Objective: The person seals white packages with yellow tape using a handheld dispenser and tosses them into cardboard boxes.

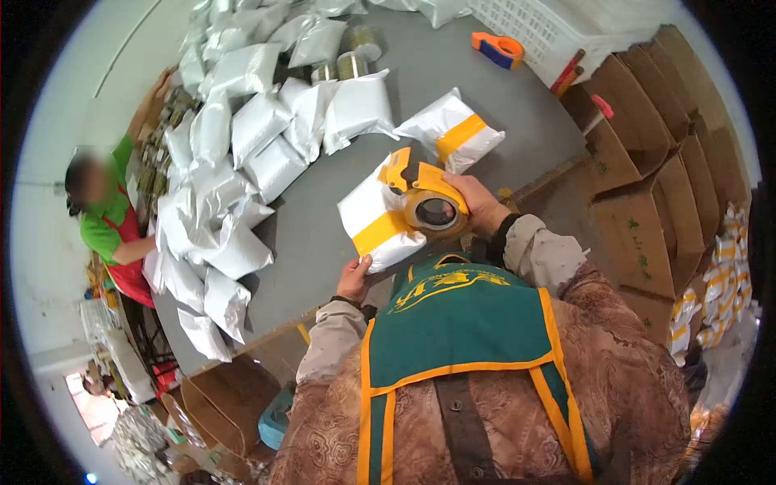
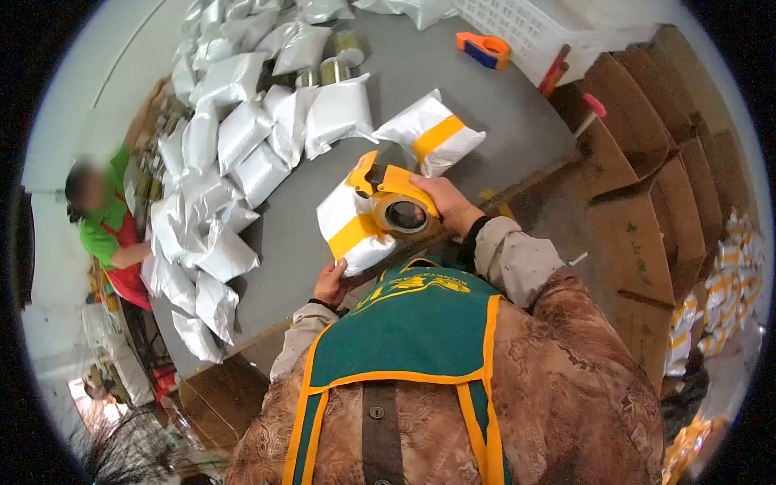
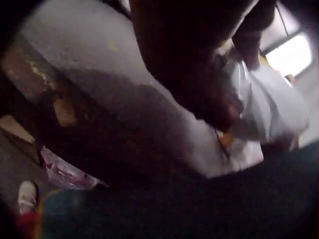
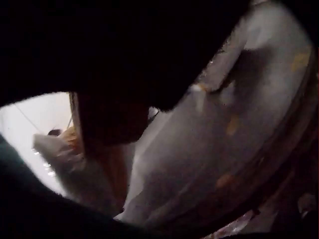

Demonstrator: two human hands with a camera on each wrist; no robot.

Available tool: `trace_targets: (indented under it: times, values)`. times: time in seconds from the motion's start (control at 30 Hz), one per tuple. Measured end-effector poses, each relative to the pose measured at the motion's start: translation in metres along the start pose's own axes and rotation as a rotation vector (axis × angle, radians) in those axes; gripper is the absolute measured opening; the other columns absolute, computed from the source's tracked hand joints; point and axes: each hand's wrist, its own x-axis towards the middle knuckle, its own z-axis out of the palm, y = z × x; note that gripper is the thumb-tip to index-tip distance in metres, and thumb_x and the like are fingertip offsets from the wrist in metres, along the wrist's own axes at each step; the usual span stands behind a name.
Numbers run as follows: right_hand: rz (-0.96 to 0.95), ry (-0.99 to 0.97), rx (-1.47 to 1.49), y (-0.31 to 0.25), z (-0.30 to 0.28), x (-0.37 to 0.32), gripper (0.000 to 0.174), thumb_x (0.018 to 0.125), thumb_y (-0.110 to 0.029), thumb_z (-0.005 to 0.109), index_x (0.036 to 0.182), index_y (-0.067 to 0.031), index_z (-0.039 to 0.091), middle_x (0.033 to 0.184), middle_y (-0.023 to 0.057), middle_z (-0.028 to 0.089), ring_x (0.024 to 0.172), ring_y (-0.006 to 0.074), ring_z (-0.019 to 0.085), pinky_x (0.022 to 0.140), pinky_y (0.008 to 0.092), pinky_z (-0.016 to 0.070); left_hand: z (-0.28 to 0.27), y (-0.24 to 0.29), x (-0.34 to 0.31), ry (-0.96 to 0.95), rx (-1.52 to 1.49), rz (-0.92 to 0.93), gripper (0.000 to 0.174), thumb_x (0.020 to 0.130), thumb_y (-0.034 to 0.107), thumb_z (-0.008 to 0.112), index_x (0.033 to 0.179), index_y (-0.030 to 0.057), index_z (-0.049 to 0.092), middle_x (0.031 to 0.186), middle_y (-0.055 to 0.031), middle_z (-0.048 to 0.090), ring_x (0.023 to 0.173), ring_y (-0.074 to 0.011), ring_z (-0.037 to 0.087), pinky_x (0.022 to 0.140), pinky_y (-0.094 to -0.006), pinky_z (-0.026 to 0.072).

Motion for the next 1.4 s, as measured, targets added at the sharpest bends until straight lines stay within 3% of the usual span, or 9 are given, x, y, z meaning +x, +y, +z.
trace_targets:
  times: [0.3,0.47,0.6,0.7,0.8,1.0,1.1,1.23,1.4]
  values:
    - [-0.225,0.046,0.252,-0.066,-0.061,-0.029,0.035,0.097,-0.037,0.043,0.098,-0.005,0.059,0.066,0.0026,0.059,0.05,0.0103,0.055,0.05,0.0235,0.0478,0.034,0.029,0.048,-0.006,0.179,0.066,0.039,0.092,0.03,0.06,0.118,0.0012,0.058,0.11,-0.005,0.064,0.098,-0.0163,0.061,0.085,-0.0355,0.049]
    - [-0.342,0.139,0.307,-0.094,-0.099,-0.052,0.03,0.098,-0.034,0.043,0.109,-0.0096,0.056,0.072,0.0003,0.061,0.054,0.0097,0.057,0.053,0.0215,0.0506,0.115,0.052,0.098,0.104,0.803,-0.04,0.047,0.087,0.036,0.065,0.117,0.0005,0.058,0.105,-0.005,0.063,0.095,-0.0136,0.059,0.079,-0.029,0.0503]
    - [-0.254,0.263,0.375,-0.109,-0.107,-0.071,0.032,0.097,-0.034,0.047,0.115,-0.0092,0.057,0.084,0.0006,0.064,0.063,0.0094,0.061,0.055,0.0206,0.0522,0.174,0.037,0.147,-0.222,0.821,0.344,0.059,0.083,0.038,0.069,0.124,-0.003,0.054,0.114,-0.009,0.062,0.097,-0.0143,0.057,0.083,-0.0273,0.0466]
    - [-0.186,0.298,0.318,-0.107,-0.126,-0.087,0.037,0.096,-0.035,0.048,0.117,-0.0068,0.058,0.097,0.0034,0.065,0.077,0.0105,0.064,0.062,0.0221,0.0537,0.198,0.066,0.132,-0.157,0.79,0.082,0.051,0.082,0.031,0.071,0.118,-0.0027,0.058,0.108,-0.0107,0.064,0.096,-0.0162,0.057,0.083,-0.0295,0.0462]
    - [-0.14,0.279,0.201,-0.108,-0.125,-0.102,0.039,0.096,-0.036,0.048,0.117,-0.006,0.058,0.099,0.0044,0.066,0.081,0.0126,0.064,0.068,0.026,0.0532,0.162,0.095,0.141,0.204,0.618,0.015,0.043,0.083,0.027,0.07,0.114,-0.0014,0.061,0.101,-0.0094,0.065,0.092,-0.0167,0.057,0.081,-0.03,0.0464]
    - [-0.058,0.157,-0.083,-0.089,-0.139,-0.12,0.042,0.094,-0.041,0.047,0.108,-0.0037,0.061,0.091,0.0035,0.065,0.079,0.013,0.063,0.064,0.0244,0.0504,0.063,0.139,0.192,0.795,0.907,0.597,0.048,0.078,0.015,0.068,0.12,-0.0025,0.055,0.117,-0.0194,0.057,0.099,-0.0283,0.06,0.084,-0.0359,0.0476]
    - [-0.197,0.212,-0.723,-0.055,-0.169,-0.135,0.046,0.093,-0.043,0.048,0.107,-0.0014,0.061,0.091,0.004,0.065,0.08,0.0131,0.063,0.064,0.0242,0.0504,0.032,0.157,0.23,0.845,1.029,0.596,0.051,0.077,0.013,0.068,0.123,-0.0029,0.052,0.12,-0.0218,0.054,0.108,-0.0335,0.055,0.089,-0.0381,0.046]
    - [-0.026,0.29,-0.124,-0.064,-0.129,-0.154,0.047,0.094,-0.042,0.048,0.109,0.0011,0.06,0.092,0.005,0.065,0.079,0.0131,0.063,0.065,0.0242,0.0508,0.027,0.16,0.258,0.813,1.152,0.606,0.039,0.075,0.016,0.07,0.108,-0.0025,0.06,0.102,-0.0209,0.063,0.098,-0.0336,0.06,0.082,-0.0386,0.048]
    - [-0.046,0.373,-0.11,-0.045,-0.099,-0.151,0.046,0.095,-0.04,0.047,0.11,0.0009,0.059,0.094,0.0071,0.065,0.082,0.0139,0.063,0.067,0.0248,0.0514,0.054,0.132,0.217,0.73,0.944,0.496,0.029,0.074,0.021,0.073,0.085,-0.0034,0.063,0.077,-0.0173,0.066,0.073,-0.0325,0.064,0.069,-0.0378,0.0493]
